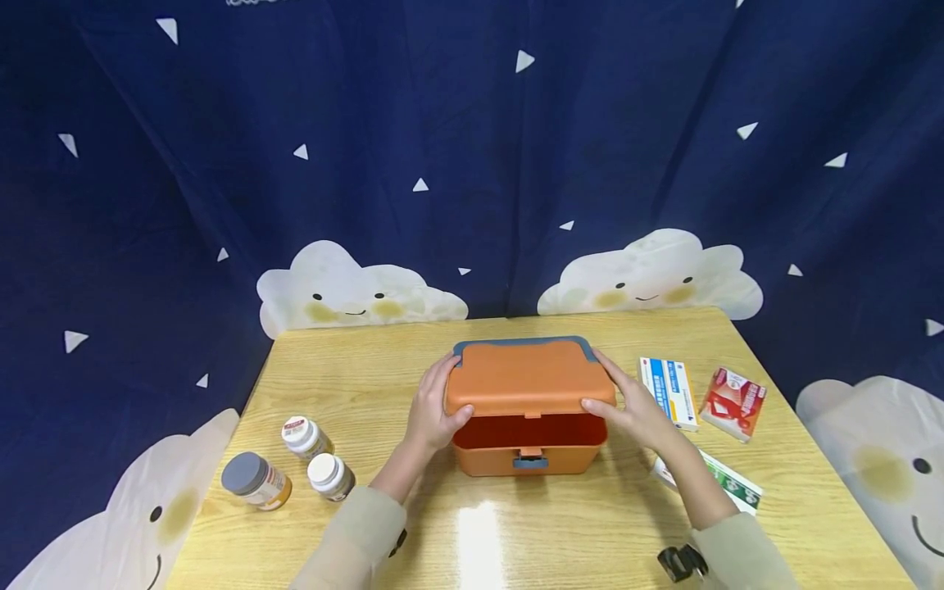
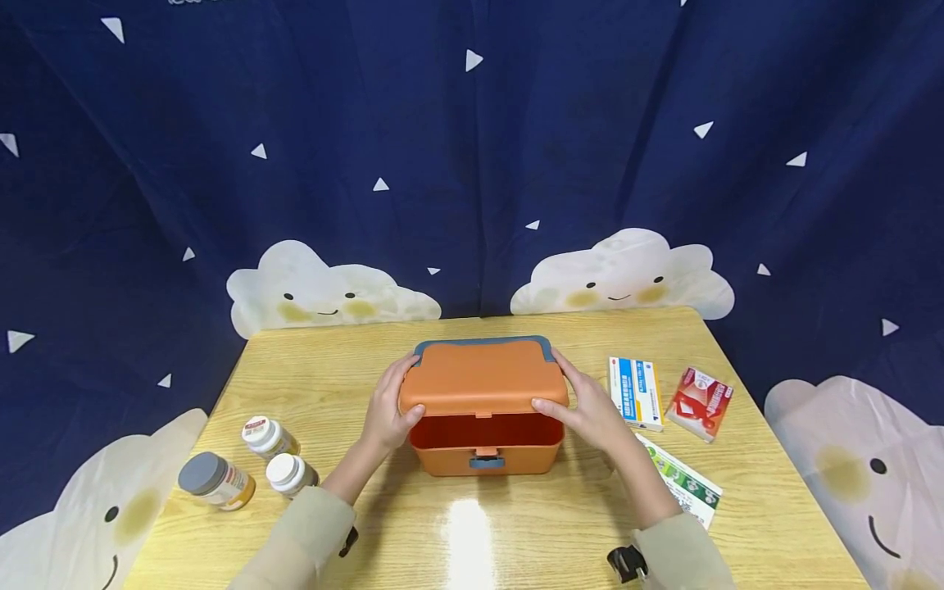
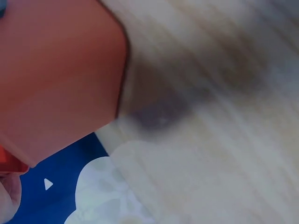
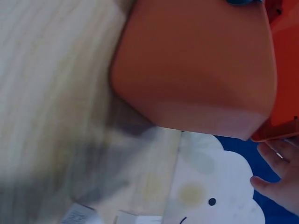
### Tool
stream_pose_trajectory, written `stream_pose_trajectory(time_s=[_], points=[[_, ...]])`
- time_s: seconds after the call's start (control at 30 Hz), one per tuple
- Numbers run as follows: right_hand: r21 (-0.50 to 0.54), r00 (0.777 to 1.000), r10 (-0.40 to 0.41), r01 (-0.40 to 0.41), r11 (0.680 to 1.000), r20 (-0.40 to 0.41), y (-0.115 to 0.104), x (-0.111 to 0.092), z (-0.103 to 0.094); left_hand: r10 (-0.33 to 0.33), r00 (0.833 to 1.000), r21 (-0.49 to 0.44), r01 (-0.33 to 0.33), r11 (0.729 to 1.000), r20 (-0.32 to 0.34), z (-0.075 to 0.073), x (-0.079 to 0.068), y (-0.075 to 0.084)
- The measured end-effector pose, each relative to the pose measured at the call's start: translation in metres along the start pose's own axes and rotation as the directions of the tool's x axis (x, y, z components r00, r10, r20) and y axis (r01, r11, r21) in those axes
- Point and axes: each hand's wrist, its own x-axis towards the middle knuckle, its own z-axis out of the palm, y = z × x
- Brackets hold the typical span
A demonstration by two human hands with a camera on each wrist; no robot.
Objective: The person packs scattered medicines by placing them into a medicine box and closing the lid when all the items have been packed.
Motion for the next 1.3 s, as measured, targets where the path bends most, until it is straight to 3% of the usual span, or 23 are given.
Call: stream_pose_trajectory(time_s=[0.23, 0.4, 0.5, 0.63, 0.73, 1.03, 1.3], points=[[-0.034, 0.999, 0.034, -0.033, 0.999, 0.029, -0.008, 0.009, -0.01, -0.003, 0.998, -0.007, 0.002, 1.0, -0.069, -0.002, 0.016, 0.004], [0.014, 0.999, 0.03, -0.03, 0.999, 0.025, -0.01, 0.013, -0.012, -0.034, 0.995, -0.014, 0.033, 0.999, -0.097, -0.003, 0.027, 0.008], [0.111, 1.0, 0.0, -0.003, 0.994, 0.029, -0.008, 0.015, -0.011, -0.063, 0.993, -0.02, 0.061, 0.998, -0.102, -0.005, 0.033, 0.011], [0.278, 0.997, -0.073, 0.063, 0.959, 0.027, 0.0, 0.016, -0.009, -0.093, 0.991, -0.017, 0.092, 0.996, -0.101, -0.006, 0.039, 0.013], [0.329, 0.993, -0.122, 0.117, 0.937, -0.005, 0.008, 0.018, -0.007, -0.113, 0.989, -0.006, 0.113, 0.994, -0.095, -0.008, 0.043, 0.012], [0.319, 0.975, -0.17, 0.207, 0.925, -0.14, 0.019, 0.032, -0.003, -0.129, 0.988, 0.029, 0.132, 0.991, -0.088, -0.011, 0.053, 0.01], [0.249, 0.971, -0.109, 0.162, 0.955, -0.215, 0.015, 0.042, -0.008, -0.082, 0.996, 0.034, 0.083, 0.996, -0.043, -0.014, 0.06, 0.002]])
